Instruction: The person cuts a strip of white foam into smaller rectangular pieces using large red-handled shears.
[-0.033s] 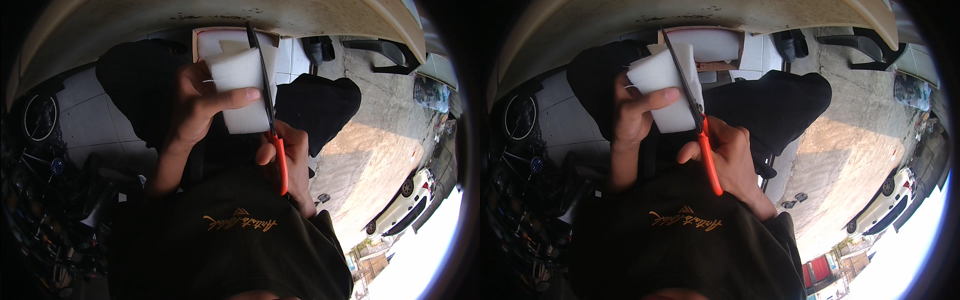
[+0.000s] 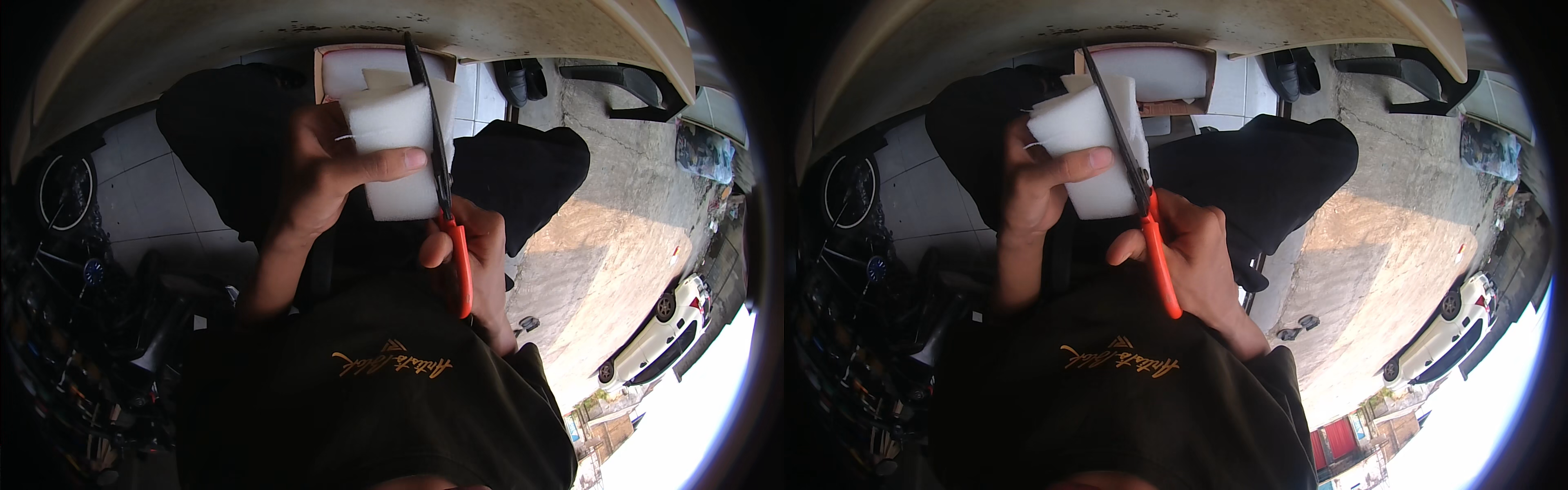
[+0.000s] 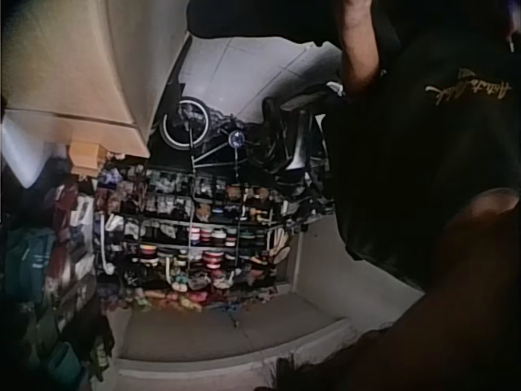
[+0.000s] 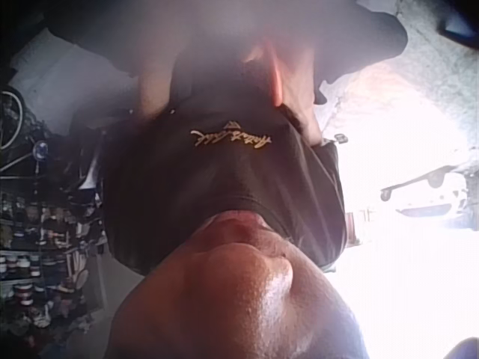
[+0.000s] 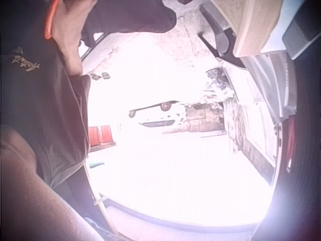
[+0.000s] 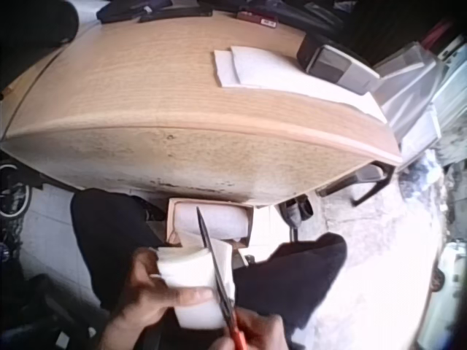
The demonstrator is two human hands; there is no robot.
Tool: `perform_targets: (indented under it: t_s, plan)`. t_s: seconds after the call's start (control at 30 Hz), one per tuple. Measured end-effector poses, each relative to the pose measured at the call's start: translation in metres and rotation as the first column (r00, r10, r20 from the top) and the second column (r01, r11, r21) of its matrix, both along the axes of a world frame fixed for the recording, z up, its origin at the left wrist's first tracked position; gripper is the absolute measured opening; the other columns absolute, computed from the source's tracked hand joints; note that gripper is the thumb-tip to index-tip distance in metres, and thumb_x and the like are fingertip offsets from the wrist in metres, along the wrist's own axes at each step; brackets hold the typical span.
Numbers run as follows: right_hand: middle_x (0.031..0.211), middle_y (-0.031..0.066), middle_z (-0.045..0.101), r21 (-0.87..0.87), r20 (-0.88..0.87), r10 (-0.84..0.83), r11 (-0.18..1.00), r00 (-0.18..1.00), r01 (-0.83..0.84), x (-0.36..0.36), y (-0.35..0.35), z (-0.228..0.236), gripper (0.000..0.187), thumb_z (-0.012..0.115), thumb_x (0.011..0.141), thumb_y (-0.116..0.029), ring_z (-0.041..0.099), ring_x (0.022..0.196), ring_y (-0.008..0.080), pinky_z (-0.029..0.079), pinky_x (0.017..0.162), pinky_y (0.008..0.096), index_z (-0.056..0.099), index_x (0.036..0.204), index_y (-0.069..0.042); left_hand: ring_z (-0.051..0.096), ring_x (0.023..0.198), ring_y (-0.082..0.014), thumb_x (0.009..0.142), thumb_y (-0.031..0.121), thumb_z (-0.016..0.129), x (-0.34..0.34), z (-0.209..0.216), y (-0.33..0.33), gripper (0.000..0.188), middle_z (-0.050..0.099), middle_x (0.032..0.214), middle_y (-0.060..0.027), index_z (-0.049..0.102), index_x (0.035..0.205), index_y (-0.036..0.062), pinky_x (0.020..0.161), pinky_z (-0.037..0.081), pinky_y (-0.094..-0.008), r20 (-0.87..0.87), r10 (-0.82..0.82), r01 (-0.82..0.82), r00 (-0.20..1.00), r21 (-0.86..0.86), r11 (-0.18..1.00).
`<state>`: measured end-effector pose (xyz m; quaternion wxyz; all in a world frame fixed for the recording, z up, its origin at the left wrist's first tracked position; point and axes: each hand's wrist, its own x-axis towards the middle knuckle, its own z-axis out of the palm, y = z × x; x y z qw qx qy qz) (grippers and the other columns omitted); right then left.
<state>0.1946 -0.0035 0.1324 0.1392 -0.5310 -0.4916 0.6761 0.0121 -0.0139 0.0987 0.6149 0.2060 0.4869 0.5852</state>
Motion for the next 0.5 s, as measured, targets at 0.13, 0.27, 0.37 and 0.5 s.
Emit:
perform_targets:
  t_s: [0.13, 0.27, 0.37, 0.5]
  plan:
    - [0.056, -0.0012, 0.048, 0.123, -0.14, -0.184, 0.972, 0.973, 0.201, -0.002, -0.014, -0.012, 0.055, 0.081, 0.069, -0.046, 0.039, 0.052, 0.0045, 0.033, 0.048, 0.0235, 0.059, 0.083, 0.003, 0.065, 0.08, -0.0177, 0.069, 0.005, 0.077, -0.002, -0.005, 0.001, 0.035, 0.068, 0.09, -0.0122, 0.063, 0.1, -0.0058, 0.077, 0.052, -0.0299, 0.065, 0.002, -0.002, 0.998, 0.004, 1.0]
    - [0.056, -0.0063, 0.042, 0.002, -0.187, -0.029, 1.0, 0.982, 0.03, 0.013, 0.004, -0.007, 0.063, 0.067, 0.075, -0.065, 0.038, 0.049, 0.0012, 0.03, 0.045, 0.0181, 0.047, 0.069, -0.005, 0.065, 0.081, -0.0181, 0.07, 0.006, 0.077, -0.006, -0.003, 0.0, 0.036, 0.068, 0.091, -0.0129, 0.063, 0.101, -0.0065, 0.078, 0.052, -0.0309, 0.105, 0.057, -0.057, 0.993, -0.01, 0.998]
    - [0.058, -0.0029, 0.047, -0.151, -0.374, -0.203, 0.976, 0.905, 0.157, 0.018, 0.004, -0.02, 0.071, 0.059, 0.077, -0.071, 0.041, 0.043, 0.0013, 0.03, 0.04, 0.0161, 0.054, 0.077, 0.0, 0.066, 0.088, -0.0235, 0.069, 0.007, 0.073, -0.009, -0.009, -0.002, 0.044, 0.066, 0.098, -0.0175, 0.06, 0.108, -0.0083, 0.082, 0.052, -0.0349, 0.097, 0.004, -0.003, 0.995, -0.001, 1.0]
    - [0.064, 0.0084, 0.062, -0.168, -0.408, -0.113, 0.985, 0.906, 0.048, 0.025, 0.015, -0.055, 0.091, 0.043, 0.079, -0.079, 0.039, 0.035, 0.0041, 0.03, 0.035, 0.0181, 0.064, 0.098, 0.008, 0.065, 0.096, -0.0284, 0.068, 0.01, 0.072, -0.007, -0.012, -0.004, 0.049, 0.063, 0.108, -0.023, 0.058, 0.11, -0.01, 0.085, 0.052, -0.0389, 0.118, -0.084, 0.079, 0.989, 0.045, 0.996]
